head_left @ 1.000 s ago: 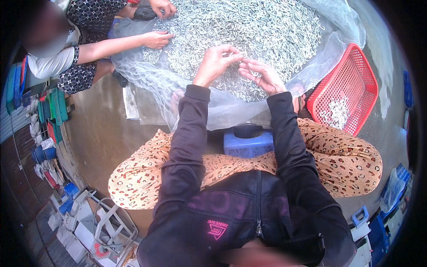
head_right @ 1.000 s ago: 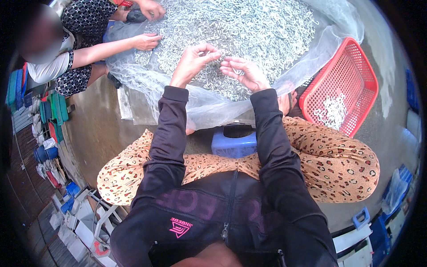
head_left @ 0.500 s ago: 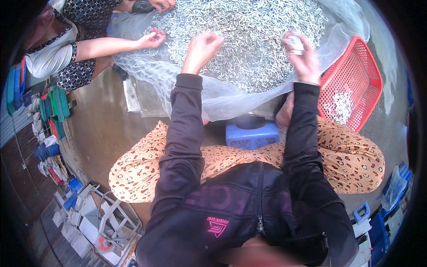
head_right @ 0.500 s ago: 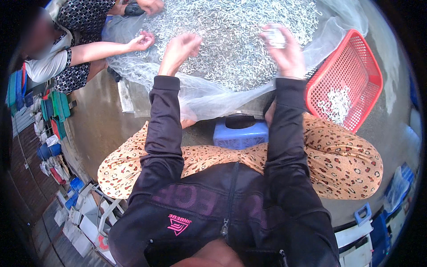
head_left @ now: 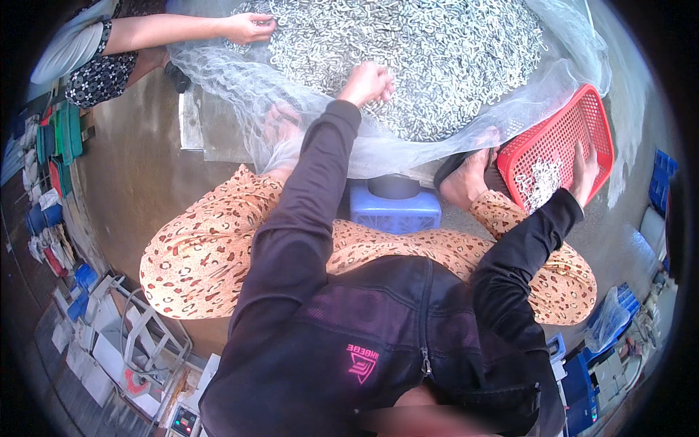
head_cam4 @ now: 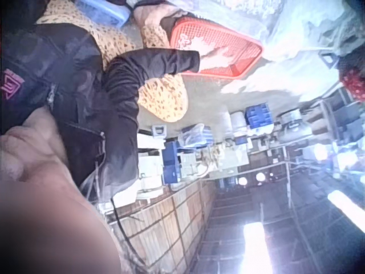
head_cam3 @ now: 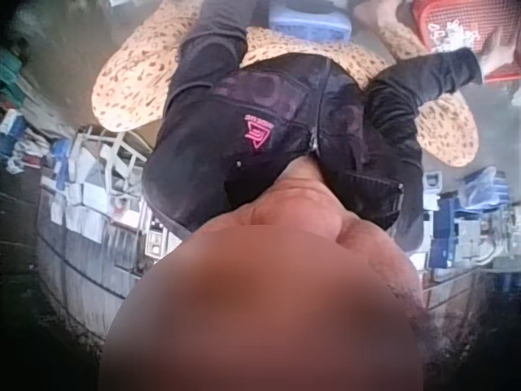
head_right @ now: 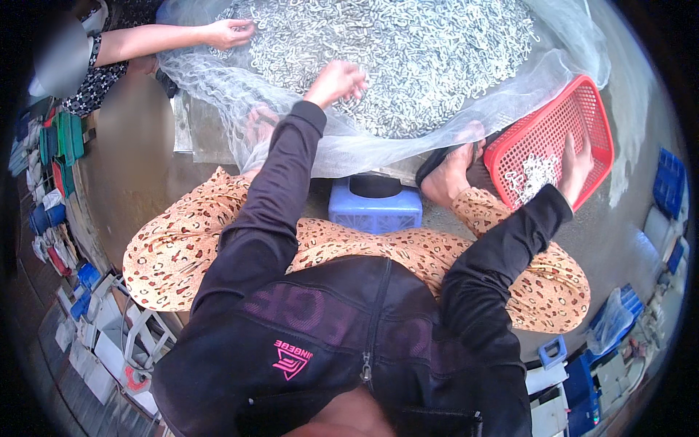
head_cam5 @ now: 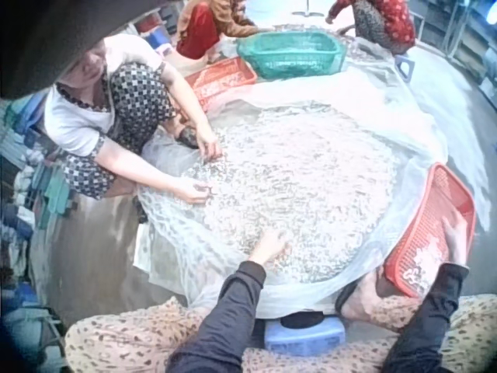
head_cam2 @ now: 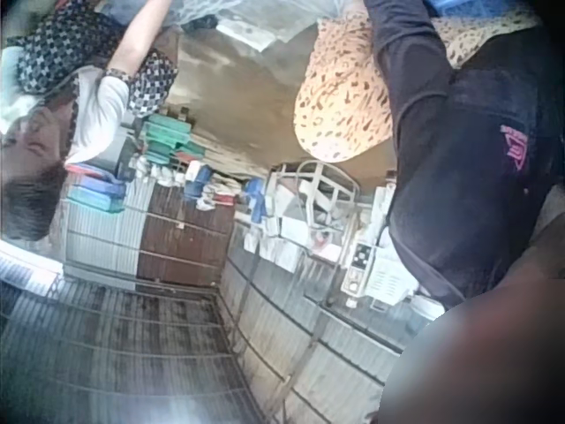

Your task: The person sits on a low stool and sorts small silver metal parts from a large pile on a plastic sheet. They pick up the parts by hand and place them into a red basket. Other workers are visible in the background performing similar tasks.

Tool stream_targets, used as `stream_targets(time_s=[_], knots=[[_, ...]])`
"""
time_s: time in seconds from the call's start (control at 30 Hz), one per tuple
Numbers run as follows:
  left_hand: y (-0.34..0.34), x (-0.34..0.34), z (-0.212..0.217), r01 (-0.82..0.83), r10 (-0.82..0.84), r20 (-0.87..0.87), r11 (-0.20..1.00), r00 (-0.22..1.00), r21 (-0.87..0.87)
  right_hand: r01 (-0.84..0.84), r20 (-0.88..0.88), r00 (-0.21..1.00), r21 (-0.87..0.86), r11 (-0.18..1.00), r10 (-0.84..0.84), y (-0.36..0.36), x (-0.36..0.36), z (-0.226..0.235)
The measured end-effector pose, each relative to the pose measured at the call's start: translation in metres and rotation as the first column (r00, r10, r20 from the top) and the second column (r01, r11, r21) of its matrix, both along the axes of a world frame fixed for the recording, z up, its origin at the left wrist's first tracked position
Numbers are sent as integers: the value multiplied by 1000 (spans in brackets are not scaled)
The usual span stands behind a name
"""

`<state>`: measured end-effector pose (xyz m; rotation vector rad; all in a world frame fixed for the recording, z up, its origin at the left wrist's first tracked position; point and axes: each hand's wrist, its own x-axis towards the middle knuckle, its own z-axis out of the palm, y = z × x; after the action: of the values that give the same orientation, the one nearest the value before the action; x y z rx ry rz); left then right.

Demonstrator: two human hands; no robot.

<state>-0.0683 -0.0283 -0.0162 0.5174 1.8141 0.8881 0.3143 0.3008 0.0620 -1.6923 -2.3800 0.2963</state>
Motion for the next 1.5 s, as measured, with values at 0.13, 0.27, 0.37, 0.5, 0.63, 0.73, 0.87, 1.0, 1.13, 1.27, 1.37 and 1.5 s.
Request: stream_targets(time_s=[0.13, 0.27, 0.37, 0.5, 0.63, 0.73, 0.87, 1.0, 1.13, 1.27, 1.37, 1.5], knots=[[2, -13, 13, -76, 72, 60, 995, 996, 69, -456, -545, 814, -390, 800, 198, -66, -132, 8], [-37, -23, -8, -17, 17, 18, 999, 1000, 48, -849, -431, 528, -288, 443, 732, -209, -256, -61], [-87, -15, -27, -383, 227, 438, 870, 870, 310, -833, 4, 523, -207, 513, 852, -301, -262, -117], [-121, -3, -31, -600, 416, 585, 784, 696, 157, -759, -19, 650, -69, 647, 760, -328, -243, -134], [-115, -17, -43, -671, 446, 682, 737, 579, 88, -870, 49, 457, -183, 458, 888, -315, -242, -122], [-105, -28, -66, -610, 615, 87, 789, 784, -78, -885, -199, 451, -224, 408, 870, -298, -245, -125], [-100, -12, -72, -692, 487, -639, 715, 595, -100, -784, -451, 620, -402, 474, 642, -277, -240, -129], [-80, 4, -46, -594, 328, -572, 714, 752, -371, -872, -219, 487, -165, 460, 845, -282, -230, -117], [-53, 24, -55, -75, -219, -548, 883, 808, -463, -815, -33, 556, -217, 538, 830, -301, -226, -130], [-37, 68, -81, 4, -226, -762, 960, 607, -281, -697, -107, 717, -118, 707, 689, -285, -217, -156], [-15, 55, -63, -80, 56, -660, 997, 749, -6, -522, -489, 728, 57, 851, 480, -244, -225, -145], [4, 17, 1, -208, 173, 283, 973, 944, 100, -564, -608, 681, -791, 236, -409, -189, -217, -88]])
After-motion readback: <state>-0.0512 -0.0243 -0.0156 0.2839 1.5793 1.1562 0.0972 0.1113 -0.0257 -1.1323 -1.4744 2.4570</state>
